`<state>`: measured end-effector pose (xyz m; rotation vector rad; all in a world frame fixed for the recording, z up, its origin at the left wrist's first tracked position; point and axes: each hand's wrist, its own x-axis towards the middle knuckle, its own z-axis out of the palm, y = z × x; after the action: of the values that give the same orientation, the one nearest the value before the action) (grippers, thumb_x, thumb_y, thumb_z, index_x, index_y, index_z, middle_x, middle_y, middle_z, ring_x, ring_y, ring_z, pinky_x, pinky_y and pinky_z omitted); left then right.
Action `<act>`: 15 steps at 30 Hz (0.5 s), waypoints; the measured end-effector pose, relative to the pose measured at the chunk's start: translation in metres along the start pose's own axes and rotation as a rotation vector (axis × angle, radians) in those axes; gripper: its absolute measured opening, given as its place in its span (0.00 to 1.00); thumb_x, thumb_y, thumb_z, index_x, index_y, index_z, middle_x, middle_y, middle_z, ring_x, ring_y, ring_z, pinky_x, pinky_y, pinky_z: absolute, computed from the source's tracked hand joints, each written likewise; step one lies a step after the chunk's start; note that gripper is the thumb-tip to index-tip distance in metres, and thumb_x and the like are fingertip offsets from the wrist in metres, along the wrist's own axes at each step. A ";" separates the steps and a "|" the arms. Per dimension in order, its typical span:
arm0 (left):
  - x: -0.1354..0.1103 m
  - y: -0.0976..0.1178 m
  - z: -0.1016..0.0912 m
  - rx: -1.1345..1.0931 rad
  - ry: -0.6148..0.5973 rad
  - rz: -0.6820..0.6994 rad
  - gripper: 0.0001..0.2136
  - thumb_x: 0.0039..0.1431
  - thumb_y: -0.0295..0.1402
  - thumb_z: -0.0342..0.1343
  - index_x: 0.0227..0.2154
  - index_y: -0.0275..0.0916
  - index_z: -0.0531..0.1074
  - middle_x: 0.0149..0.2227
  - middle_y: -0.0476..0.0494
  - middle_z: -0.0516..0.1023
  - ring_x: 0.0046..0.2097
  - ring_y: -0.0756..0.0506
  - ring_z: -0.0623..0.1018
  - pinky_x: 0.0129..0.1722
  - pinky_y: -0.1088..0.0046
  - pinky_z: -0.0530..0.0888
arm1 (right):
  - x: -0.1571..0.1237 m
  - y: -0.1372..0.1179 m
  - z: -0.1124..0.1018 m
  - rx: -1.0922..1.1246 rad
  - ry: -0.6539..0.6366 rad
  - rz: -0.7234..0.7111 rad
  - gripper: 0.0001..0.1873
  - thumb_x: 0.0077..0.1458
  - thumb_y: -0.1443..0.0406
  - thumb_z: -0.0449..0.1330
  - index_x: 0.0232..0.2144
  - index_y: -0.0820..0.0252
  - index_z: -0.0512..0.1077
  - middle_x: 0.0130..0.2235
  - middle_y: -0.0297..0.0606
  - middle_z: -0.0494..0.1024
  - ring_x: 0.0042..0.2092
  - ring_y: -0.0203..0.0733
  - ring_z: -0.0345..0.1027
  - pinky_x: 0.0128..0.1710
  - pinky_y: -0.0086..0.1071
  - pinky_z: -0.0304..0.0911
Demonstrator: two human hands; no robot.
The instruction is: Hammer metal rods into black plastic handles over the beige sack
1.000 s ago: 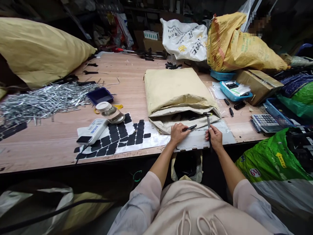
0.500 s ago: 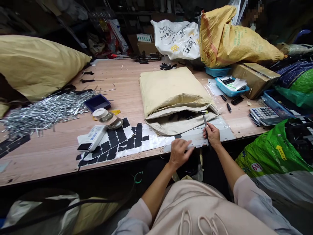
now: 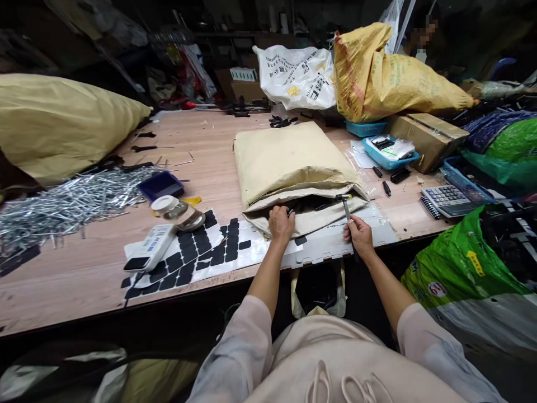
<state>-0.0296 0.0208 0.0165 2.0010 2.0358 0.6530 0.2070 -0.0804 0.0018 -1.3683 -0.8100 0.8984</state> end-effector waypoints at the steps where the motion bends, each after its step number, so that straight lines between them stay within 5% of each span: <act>1: -0.009 -0.001 -0.002 -0.027 0.014 0.036 0.08 0.61 0.35 0.57 0.40 0.40 0.76 0.43 0.39 0.74 0.48 0.38 0.71 0.49 0.63 0.69 | 0.000 0.000 0.000 -0.002 0.001 0.002 0.26 0.53 0.54 0.62 0.49 0.64 0.74 0.26 0.29 0.73 0.20 0.31 0.64 0.16 0.26 0.64; 8: -0.045 0.015 0.007 -0.207 -0.122 0.264 0.06 0.59 0.33 0.61 0.39 0.44 0.77 0.40 0.45 0.76 0.46 0.42 0.72 0.47 0.66 0.69 | -0.001 0.000 0.001 -0.013 0.005 0.001 0.26 0.53 0.54 0.62 0.49 0.64 0.74 0.25 0.29 0.72 0.21 0.32 0.65 0.16 0.26 0.63; 15: -0.037 0.017 0.021 -0.237 -0.156 0.202 0.08 0.56 0.38 0.64 0.39 0.46 0.79 0.39 0.48 0.78 0.46 0.43 0.72 0.48 0.64 0.66 | 0.000 0.000 0.000 -0.015 -0.002 -0.009 0.27 0.53 0.54 0.61 0.51 0.65 0.75 0.26 0.30 0.72 0.21 0.32 0.64 0.17 0.27 0.63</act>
<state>-0.0027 -0.0121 -0.0001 2.0601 1.6022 0.7142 0.2068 -0.0798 0.0017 -1.3757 -0.8254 0.8891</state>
